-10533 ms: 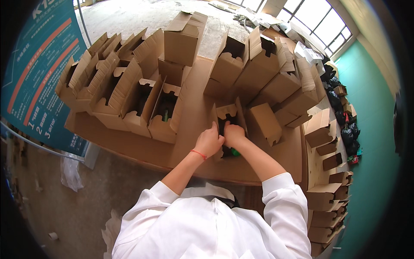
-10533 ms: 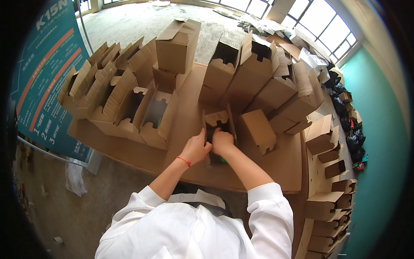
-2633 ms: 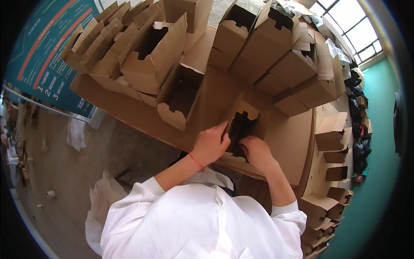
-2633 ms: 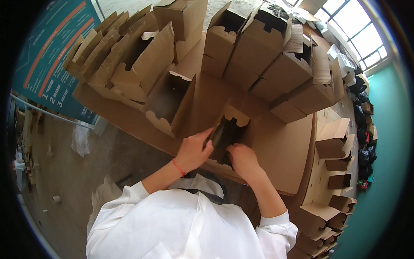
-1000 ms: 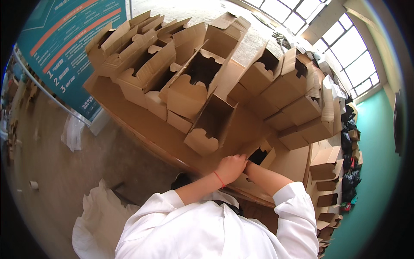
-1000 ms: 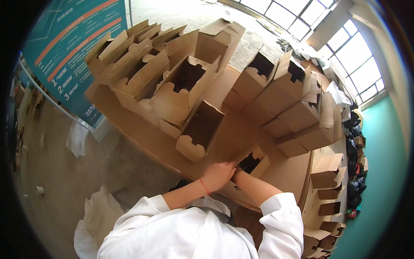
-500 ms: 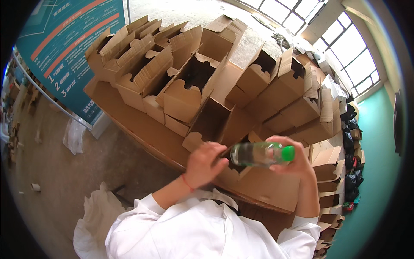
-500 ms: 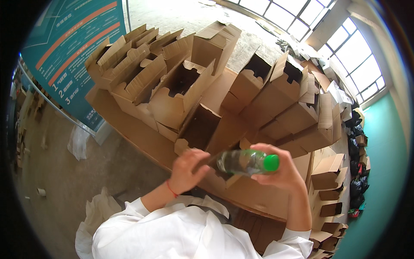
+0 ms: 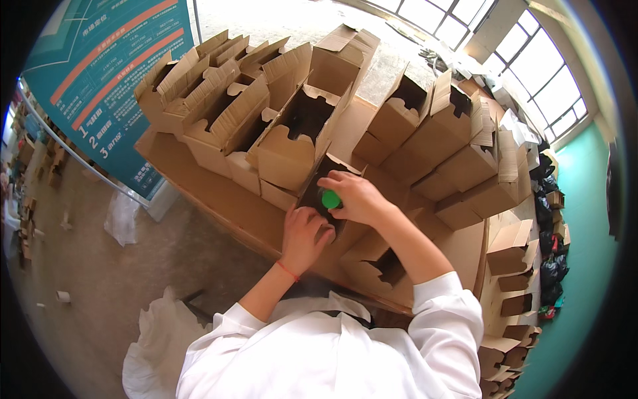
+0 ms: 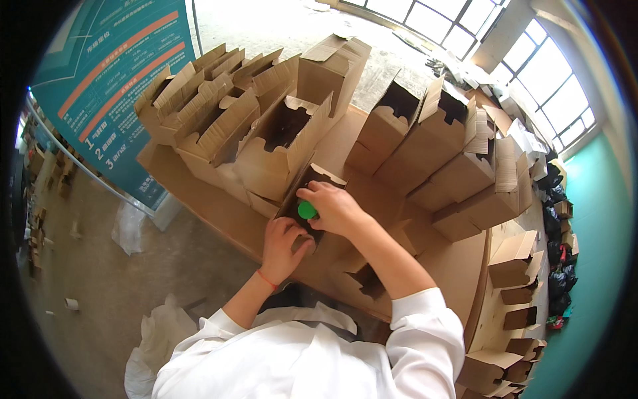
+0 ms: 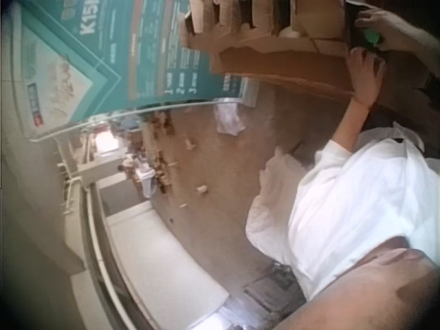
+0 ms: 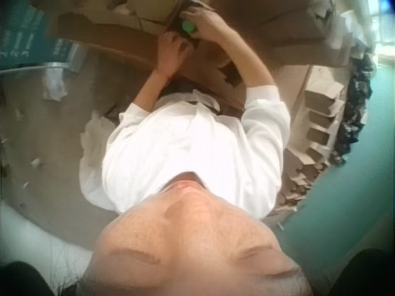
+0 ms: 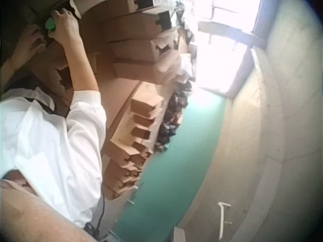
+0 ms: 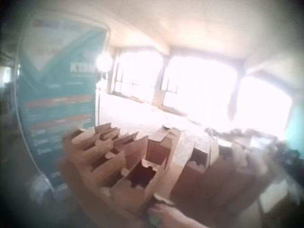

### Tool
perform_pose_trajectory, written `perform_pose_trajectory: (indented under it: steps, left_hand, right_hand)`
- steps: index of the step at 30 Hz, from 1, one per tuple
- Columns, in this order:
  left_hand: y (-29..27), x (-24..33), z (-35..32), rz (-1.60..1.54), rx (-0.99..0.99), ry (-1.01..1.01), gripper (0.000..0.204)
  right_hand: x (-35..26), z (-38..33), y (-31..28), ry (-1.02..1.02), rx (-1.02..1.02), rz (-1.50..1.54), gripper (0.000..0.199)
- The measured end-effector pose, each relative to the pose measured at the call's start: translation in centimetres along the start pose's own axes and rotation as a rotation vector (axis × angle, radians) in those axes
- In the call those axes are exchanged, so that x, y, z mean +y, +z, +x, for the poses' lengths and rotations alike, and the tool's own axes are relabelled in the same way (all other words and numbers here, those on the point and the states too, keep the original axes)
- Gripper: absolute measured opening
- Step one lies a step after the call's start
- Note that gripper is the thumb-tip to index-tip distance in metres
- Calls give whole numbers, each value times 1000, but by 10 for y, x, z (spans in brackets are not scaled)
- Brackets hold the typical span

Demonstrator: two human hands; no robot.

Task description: The person places bottles into cardboard boxes and organizes the boxes on a table.

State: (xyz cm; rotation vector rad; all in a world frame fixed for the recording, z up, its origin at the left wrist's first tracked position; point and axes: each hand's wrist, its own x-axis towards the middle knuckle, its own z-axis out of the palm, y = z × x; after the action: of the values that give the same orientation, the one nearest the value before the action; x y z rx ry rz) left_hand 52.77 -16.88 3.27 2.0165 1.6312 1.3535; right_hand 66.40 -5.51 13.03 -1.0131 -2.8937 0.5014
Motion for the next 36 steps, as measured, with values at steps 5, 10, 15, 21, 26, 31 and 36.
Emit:
perform_pose_trajectory:
  steps: [5, 10, 15, 21, 26, 31, 36]
  left_hand:
    - [-3, 2, -3, -89, 54, -9, 24]
    - [-6, -1, -1, -89, 19, 50, 23]
    - [-1, -2, 0, -74, 6, 25, 22]
    - [-3, -1, 1, -98, -10, -12, 20]
    - [-7, 1, 1, -86, 5, -26, 20]
    - [-10, -5, -1, -100, -17, -51, 21]
    - [-8, -6, -2, -85, -8, -41, 21]
  right_hand:
    - [10, 14, 32, -67, -104, -284, 53]
    - [10, 26, 56, -122, -181, -459, 18]
    - [11, 26, 52, -86, -157, -497, 14]
    - [9, 24, 68, 216, -35, -349, 16]
    - [5, 32, 63, 46, -295, 79, 33]
    - [19, 36, 48, -24, -476, 371, 36]
    - [6, 36, 56, 144, -537, 255, 25]
